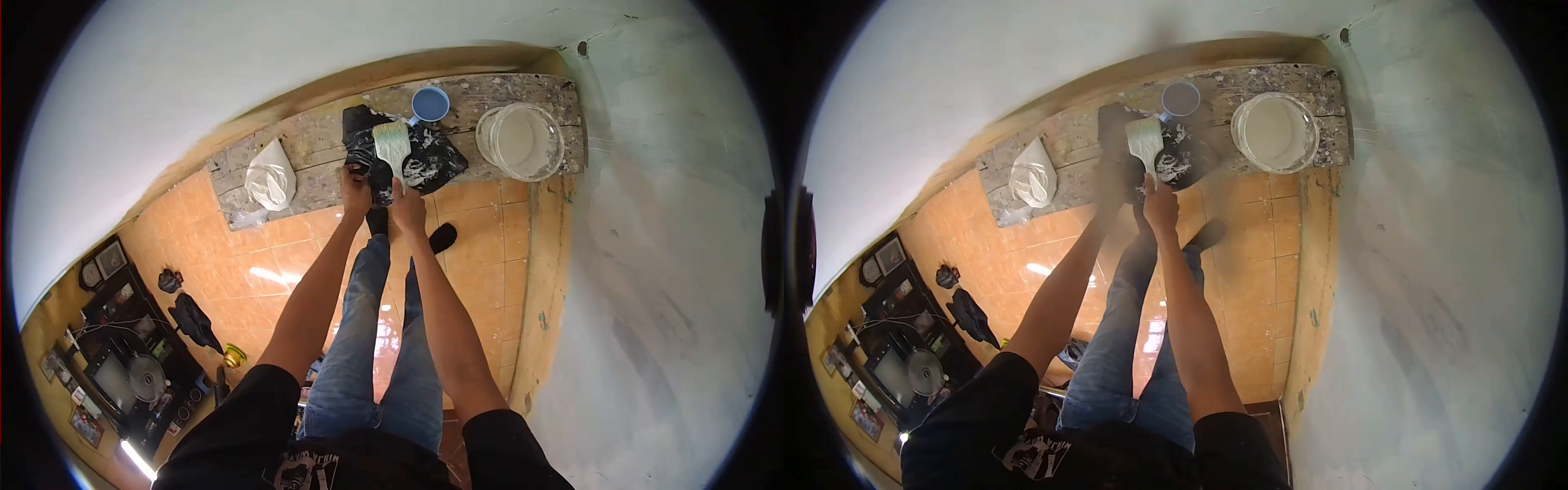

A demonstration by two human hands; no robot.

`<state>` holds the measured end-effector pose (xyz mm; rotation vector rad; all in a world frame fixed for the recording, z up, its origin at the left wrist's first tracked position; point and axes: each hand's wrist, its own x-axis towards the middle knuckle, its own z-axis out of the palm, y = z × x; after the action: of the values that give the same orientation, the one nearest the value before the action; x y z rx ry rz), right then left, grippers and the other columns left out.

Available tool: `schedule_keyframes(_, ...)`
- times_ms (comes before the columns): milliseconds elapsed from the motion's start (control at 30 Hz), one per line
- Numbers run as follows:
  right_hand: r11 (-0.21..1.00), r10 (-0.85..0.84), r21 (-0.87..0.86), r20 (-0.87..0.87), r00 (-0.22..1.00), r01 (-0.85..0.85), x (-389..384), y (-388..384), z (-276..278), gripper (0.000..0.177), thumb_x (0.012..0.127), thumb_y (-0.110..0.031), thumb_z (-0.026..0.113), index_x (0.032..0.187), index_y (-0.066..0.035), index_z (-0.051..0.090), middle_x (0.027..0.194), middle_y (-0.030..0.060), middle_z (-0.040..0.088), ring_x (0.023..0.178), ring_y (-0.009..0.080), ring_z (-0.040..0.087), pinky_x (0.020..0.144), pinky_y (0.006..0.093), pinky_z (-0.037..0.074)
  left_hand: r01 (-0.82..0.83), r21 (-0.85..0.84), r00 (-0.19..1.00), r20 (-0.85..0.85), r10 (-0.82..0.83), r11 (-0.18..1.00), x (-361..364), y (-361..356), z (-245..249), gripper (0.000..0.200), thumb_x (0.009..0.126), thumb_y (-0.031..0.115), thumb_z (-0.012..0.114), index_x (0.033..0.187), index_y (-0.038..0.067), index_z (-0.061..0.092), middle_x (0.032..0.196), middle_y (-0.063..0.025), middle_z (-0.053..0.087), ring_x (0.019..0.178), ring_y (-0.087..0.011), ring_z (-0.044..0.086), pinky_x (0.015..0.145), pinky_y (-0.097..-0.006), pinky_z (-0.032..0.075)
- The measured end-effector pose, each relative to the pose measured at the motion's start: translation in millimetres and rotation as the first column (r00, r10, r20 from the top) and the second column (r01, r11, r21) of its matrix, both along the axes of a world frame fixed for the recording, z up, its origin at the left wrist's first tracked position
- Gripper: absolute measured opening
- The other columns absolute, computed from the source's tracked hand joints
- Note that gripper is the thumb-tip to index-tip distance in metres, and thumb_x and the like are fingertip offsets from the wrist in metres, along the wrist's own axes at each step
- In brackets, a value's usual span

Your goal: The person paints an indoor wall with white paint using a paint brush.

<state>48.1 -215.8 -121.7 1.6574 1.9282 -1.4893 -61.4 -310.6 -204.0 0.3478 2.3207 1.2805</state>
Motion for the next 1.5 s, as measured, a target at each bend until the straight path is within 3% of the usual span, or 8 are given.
schedule_keyframes(333, 0.993, -0.107, 0.021, -0.277, 0.955, 0.118, 57.2, -17.0, 9.1, 0.049, 0.1, -0.047, 0.042, 0.102, -0.001, 0.061, 0.079, 0.0135, 0.065, 0.072, 0.0295, 0.065, 0.065, 0.0383, 0.048, 0.025, -0.121, 0.999, -0.033, -0.029, 0.992, -5.4, 2.0, 2.2, 0.047, 0.069, -0.006, 0.047, 0.116, 0.002, 0.046, 0.085, -0.0136, 0.055, 0.076, -0.027, 0.057, 0.076, -0.0382, 0.047)
schedule_keyframes(400, 0.969, -0.227, -0.178, -0.378, 0.898, 0.17, 70.6, -13.0, 25.5, 0.043, 0.101, -0.041, 0.045, 0.103, -0.001, 0.061, 0.071, 0.0072, 0.057, 0.064, 0.0181, 0.057, 0.057, 0.0312, 0.043, -0.07, -0.049, 0.989, 0.13, 0.076, 0.996, -18.1, -27.8, -82.0, 0.049, 0.068, -0.006, 0.047, 0.117, 0.001, 0.046, 0.085, -0.0141, 0.055, 0.077, -0.0275, 0.057, 0.076, -0.0386, 0.047)
schedule_keyframes(533, 0.918, -0.352, -0.335, -0.448, 0.822, 0.21, 98.0, -12.8, 68.0, 0.036, 0.101, -0.036, 0.048, 0.102, -0.002, 0.061, 0.064, -0.0017, 0.041, 0.057, 0.004, 0.039, 0.049, 0.0214, 0.033, 0.02, -0.146, 1.0, -0.02, -0.024, 0.989, -3.5, 0.5, -0.3, 0.049, 0.069, -0.005, 0.046, 0.118, 0.001, 0.047, 0.087, -0.0143, 0.056, 0.081, -0.0281, 0.057, 0.077, -0.039, 0.047)
schedule_keyframes(767, 0.987, -0.158, -0.017, -0.35, 0.923, 0.163, 148.6, 48.6, 159.6, 0.032, 0.097, -0.029, 0.055, 0.1, 0.002, 0.061, 0.076, 0.0142, 0.062, 0.067, 0.024, 0.06, 0.063, 0.0358, 0.047, -0.107, 0.059, 0.988, 0.122, 0.099, 0.993, 6.2, 2.6, 34.1, 0.027, 0.083, -0.001, 0.054, 0.11, 0.0, 0.054, 0.09, -0.0131, 0.056, 0.082, -0.0252, 0.056, 0.075, -0.0361, 0.046)
schedule_keyframes(800, 0.985, -0.141, 0.057, -0.274, 0.951, 0.162, 149.4, 64.4, 180.4, 0.032, 0.096, -0.029, 0.057, 0.1, 0.002, 0.062, 0.079, 0.0159, 0.065, 0.071, 0.0265, 0.063, 0.065, 0.0372, 0.047, -0.06, 0.013, 0.981, -0.183, 0.061, 0.998, 16.4, 18.2, 78.4, 0.02, 0.087, 0.004, 0.058, 0.106, 0.001, 0.054, 0.091, -0.0114, 0.056, 0.081, -0.0216, 0.055, 0.074, -0.0345, 0.045)
schedule_keyframes(933, 0.939, -0.151, 0.281, -0.175, 0.973, 0.197, 171.3, 115.4, 198.7, 0.025, 0.097, -0.026, 0.056, 0.099, -0.002, 0.065, 0.062, -0.0021, 0.049, 0.056, 0.0054, 0.043, 0.05, 0.0263, 0.036, -0.158, 0.1, 0.98, -0.104, 0.168, 0.982, 47.5, 37.5, 126.2, 0.014, 0.09, 0.007, 0.059, 0.103, 0.002, 0.054, 0.088, -0.0074, 0.054, 0.076, -0.0156, 0.052, 0.07, -0.031, 0.044)
schedule_keyframes(1033, 0.924, 0.018, 0.382, 0.033, 0.999, -0.029, 165.6, 168.0, 229.2, 0.038, 0.092, -0.034, 0.058, 0.106, 0.0, 0.064, 0.091, 0.0227, 0.067, 0.086, 0.039, 0.065, 0.076, 0.0454, 0.05, -0.067, 0.184, 0.998, -0.01, 0.07, 0.981, 71.0, 60.2, 160.2, 0.013, 0.092, 0.009, 0.06, 0.102, 0.003, 0.054, 0.084, -0.0045, 0.055, 0.074, -0.0128, 0.052, 0.067, -0.0291, 0.044)
schedule_keyframes(1500, 0.657, 0.421, 0.486, 0.397, 0.815, -0.576, 100.1, 268.4, 165.5, 0.032, 0.082, -0.028, 0.069, 0.107, -0.01, 0.061, 0.096, 0.0125, 0.07, 0.091, 0.0324, 0.067, 0.078, 0.0453, 0.052, 0.161, 0.386, 0.976, 0.076, -0.205, 0.908, 96.9, 196.3, 194.1, 0.021, 0.089, 0.009, 0.066, 0.107, 0.001, 0.06, 0.079, -0.0023, 0.057, 0.073, -0.0099, 0.053, 0.062, -0.0255, 0.044)
